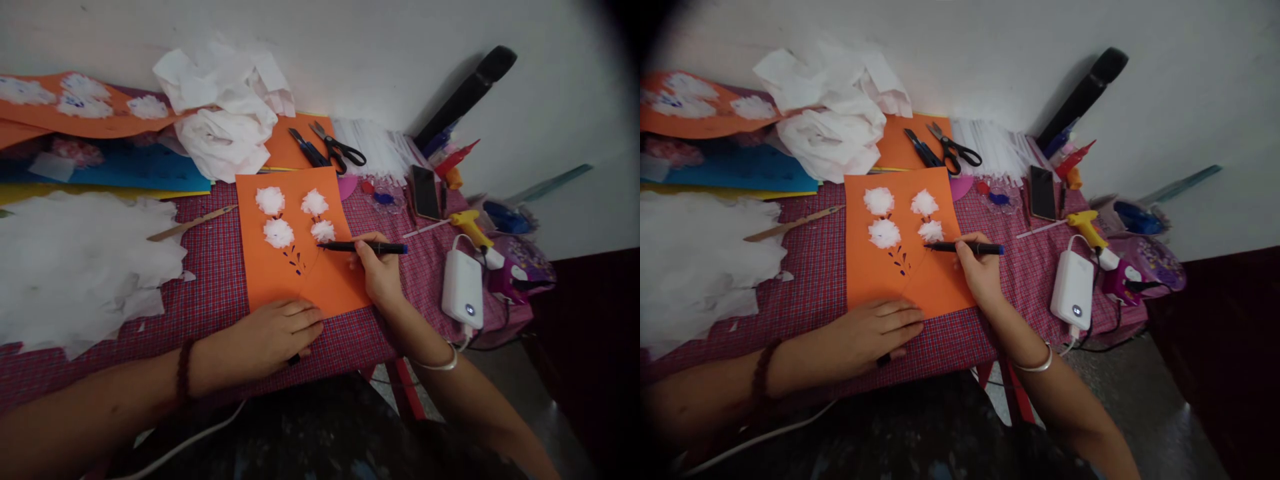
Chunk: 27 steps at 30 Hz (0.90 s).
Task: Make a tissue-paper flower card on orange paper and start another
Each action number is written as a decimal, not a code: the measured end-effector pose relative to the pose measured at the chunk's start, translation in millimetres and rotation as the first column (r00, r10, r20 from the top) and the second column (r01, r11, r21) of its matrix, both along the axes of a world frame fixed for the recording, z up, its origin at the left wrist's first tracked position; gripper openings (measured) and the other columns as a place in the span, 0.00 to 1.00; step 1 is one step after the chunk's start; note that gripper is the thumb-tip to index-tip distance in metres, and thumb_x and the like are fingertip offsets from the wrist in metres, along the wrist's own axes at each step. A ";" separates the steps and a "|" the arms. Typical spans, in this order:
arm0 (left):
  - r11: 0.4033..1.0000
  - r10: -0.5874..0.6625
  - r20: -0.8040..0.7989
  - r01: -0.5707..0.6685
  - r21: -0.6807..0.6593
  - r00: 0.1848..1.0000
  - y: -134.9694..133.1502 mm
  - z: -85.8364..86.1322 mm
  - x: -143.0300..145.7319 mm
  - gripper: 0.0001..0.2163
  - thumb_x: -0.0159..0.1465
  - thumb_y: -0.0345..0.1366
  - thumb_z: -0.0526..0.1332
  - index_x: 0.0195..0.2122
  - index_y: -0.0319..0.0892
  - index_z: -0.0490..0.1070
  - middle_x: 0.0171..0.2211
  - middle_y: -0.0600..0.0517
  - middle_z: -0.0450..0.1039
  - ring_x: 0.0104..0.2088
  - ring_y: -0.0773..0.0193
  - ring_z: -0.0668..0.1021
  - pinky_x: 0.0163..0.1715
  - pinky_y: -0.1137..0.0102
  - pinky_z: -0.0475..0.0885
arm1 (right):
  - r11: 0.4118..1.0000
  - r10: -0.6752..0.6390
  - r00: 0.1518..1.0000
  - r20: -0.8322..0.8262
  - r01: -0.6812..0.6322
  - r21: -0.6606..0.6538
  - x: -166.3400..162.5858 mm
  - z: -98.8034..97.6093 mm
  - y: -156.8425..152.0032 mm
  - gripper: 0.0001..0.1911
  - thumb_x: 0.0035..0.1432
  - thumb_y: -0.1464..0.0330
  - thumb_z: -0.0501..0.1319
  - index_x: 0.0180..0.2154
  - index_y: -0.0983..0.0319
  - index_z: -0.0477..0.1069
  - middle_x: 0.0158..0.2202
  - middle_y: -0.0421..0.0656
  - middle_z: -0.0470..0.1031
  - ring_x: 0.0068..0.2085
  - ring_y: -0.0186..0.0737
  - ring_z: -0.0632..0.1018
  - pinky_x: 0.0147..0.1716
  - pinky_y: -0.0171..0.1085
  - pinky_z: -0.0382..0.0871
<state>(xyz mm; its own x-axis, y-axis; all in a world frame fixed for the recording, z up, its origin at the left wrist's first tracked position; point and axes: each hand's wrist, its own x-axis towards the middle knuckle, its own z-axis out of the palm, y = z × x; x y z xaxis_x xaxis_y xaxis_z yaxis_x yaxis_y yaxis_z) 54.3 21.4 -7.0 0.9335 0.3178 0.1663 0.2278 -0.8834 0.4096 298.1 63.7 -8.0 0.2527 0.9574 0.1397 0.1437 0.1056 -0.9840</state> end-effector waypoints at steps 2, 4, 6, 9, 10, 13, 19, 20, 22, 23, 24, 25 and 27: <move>1.000 -0.002 0.005 0.002 0.007 1.000 -0.1 -0.5 0.1 0.16 0.71 0.36 0.58 0.59 0.38 0.67 0.60 0.46 0.71 0.58 0.55 0.72 0.61 0.61 0.65 | 1.000 -0.004 1.000 0.024 0.004 -0.003 -0.9 1.0 1.0 0.07 0.59 0.61 0.62 0.34 0.58 0.71 0.20 0.34 0.70 0.21 0.30 0.70 0.23 0.34 0.65; 1.000 -0.003 0.013 0.003 0.010 1.000 -0.1 -0.6 0.2 0.16 0.71 0.36 0.58 0.58 0.38 0.67 0.59 0.45 0.71 0.58 0.55 0.72 0.61 0.61 0.66 | 1.000 -0.005 0.999 0.040 0.005 -0.002 -1.5 1.9 1.5 0.07 0.59 0.62 0.62 0.34 0.58 0.71 0.20 0.34 0.70 0.21 0.31 0.70 0.23 0.34 0.65; 1.000 -0.007 0.021 0.007 0.010 1.000 0.0 -0.3 0.2 0.16 0.71 0.36 0.58 0.58 0.37 0.68 0.59 0.45 0.72 0.58 0.55 0.72 0.60 0.60 0.66 | 1.000 -0.005 0.999 0.047 0.005 -0.001 -1.9 2.3 1.5 0.07 0.59 0.62 0.62 0.34 0.58 0.71 0.20 0.34 0.70 0.21 0.31 0.70 0.23 0.34 0.65; 1.000 -0.012 0.024 0.012 0.002 1.000 0.2 0.5 0.1 0.16 0.71 0.36 0.58 0.58 0.37 0.68 0.59 0.44 0.72 0.58 0.55 0.72 0.60 0.60 0.67 | 1.000 0.010 1.000 0.017 -0.010 -0.029 -1.4 1.7 1.7 0.07 0.58 0.62 0.62 0.32 0.59 0.71 0.19 0.34 0.70 0.20 0.30 0.69 0.21 0.33 0.64; 1.000 -0.009 0.023 0.009 -0.001 1.000 0.2 0.6 0.1 0.16 0.71 0.36 0.58 0.58 0.37 0.68 0.59 0.45 0.72 0.58 0.55 0.72 0.60 0.60 0.67 | 0.999 0.007 1.000 -0.016 -0.007 -0.045 -0.8 1.4 2.1 0.07 0.57 0.62 0.62 0.32 0.59 0.71 0.18 0.33 0.69 0.19 0.30 0.69 0.20 0.32 0.62; 1.000 0.002 0.010 -0.002 0.001 1.000 0.4 0.3 -0.2 0.15 0.72 0.37 0.57 0.58 0.39 0.68 0.59 0.46 0.72 0.58 0.56 0.72 0.60 0.61 0.66 | 0.997 -0.046 0.980 -0.192 0.034 -0.067 4.0 1.3 4.9 0.08 0.55 0.62 0.63 0.30 0.59 0.70 0.16 0.33 0.67 0.18 0.29 0.67 0.19 0.31 0.60; 0.999 -0.008 0.017 0.007 0.035 1.000 1.3 -0.6 -0.6 0.15 0.72 0.36 0.56 0.57 0.37 0.69 0.59 0.46 0.72 0.57 0.55 0.73 0.60 0.61 0.67 | 0.992 -0.113 0.917 -0.382 0.123 0.002 38.9 14.1 21.3 0.13 0.56 0.55 0.62 0.33 0.57 0.69 0.17 0.31 0.63 0.18 0.30 0.67 0.25 0.35 0.71; 0.999 -0.005 0.018 0.004 0.039 1.000 1.5 -0.2 -0.4 0.15 0.72 0.36 0.56 0.57 0.37 0.69 0.58 0.46 0.73 0.57 0.55 0.73 0.59 0.61 0.68 | 0.986 -0.144 0.925 -0.351 0.166 0.031 48.3 17.8 26.5 0.14 0.57 0.54 0.61 0.32 0.57 0.68 0.16 0.31 0.62 0.17 0.30 0.66 0.25 0.35 0.71; 0.999 0.002 0.023 -0.003 0.045 1.000 2.0 1.0 0.2 0.14 0.72 0.35 0.55 0.56 0.38 0.70 0.57 0.46 0.74 0.56 0.56 0.74 0.58 0.61 0.69 | 0.951 -0.252 0.933 -0.257 0.288 0.113 68.4 24.4 39.3 0.12 0.57 0.56 0.61 0.31 0.58 0.68 0.16 0.30 0.60 0.17 0.29 0.64 0.22 0.34 0.68; 0.999 0.004 0.026 -0.005 0.048 1.000 2.2 1.7 0.5 0.14 0.72 0.35 0.54 0.56 0.38 0.70 0.57 0.46 0.74 0.56 0.56 0.74 0.58 0.62 0.69 | 0.923 -0.319 0.927 -0.199 0.352 0.157 78.3 26.4 46.5 0.11 0.56 0.58 0.62 0.31 0.58 0.67 0.16 0.30 0.60 0.17 0.29 0.64 0.21 0.32 0.66; 0.999 0.002 0.026 -0.004 0.051 1.000 2.3 2.5 0.7 0.14 0.73 0.34 0.54 0.56 0.39 0.70 0.57 0.46 0.74 0.56 0.56 0.74 0.58 0.62 0.70 | 0.893 -0.384 0.913 -0.140 0.406 0.193 87.5 27.3 54.0 0.10 0.56 0.60 0.63 0.30 0.58 0.67 0.16 0.31 0.61 0.17 0.29 0.65 0.20 0.32 0.64; 0.999 0.001 0.023 -0.002 0.052 1.000 2.3 3.1 1.0 0.14 0.72 0.34 0.54 0.56 0.39 0.71 0.57 0.46 0.74 0.56 0.56 0.75 0.58 0.62 0.70 | 0.869 -0.438 0.895 -0.084 0.446 0.215 95.6 26.8 61.4 0.09 0.55 0.62 0.63 0.30 0.59 0.66 0.17 0.32 0.62 0.18 0.29 0.66 0.19 0.31 0.62; 0.999 -0.001 0.014 0.000 0.049 1.000 2.1 3.9 1.1 0.14 0.72 0.34 0.54 0.56 0.39 0.71 0.57 0.46 0.74 0.56 0.56 0.75 0.58 0.62 0.70 | 0.845 -0.502 0.865 -0.002 0.491 0.212 107.6 22.3 74.6 0.08 0.54 0.64 0.63 0.30 0.59 0.66 0.18 0.33 0.65 0.19 0.30 0.68 0.19 0.30 0.61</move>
<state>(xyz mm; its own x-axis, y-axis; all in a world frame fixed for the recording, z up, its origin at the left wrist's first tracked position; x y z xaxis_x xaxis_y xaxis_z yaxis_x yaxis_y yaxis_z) 55.4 23.5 -3.1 0.9310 0.3086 0.1950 0.2218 -0.9025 0.3691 405.7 138.3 14.3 0.6736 0.6569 0.3387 0.2792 0.1981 -0.9396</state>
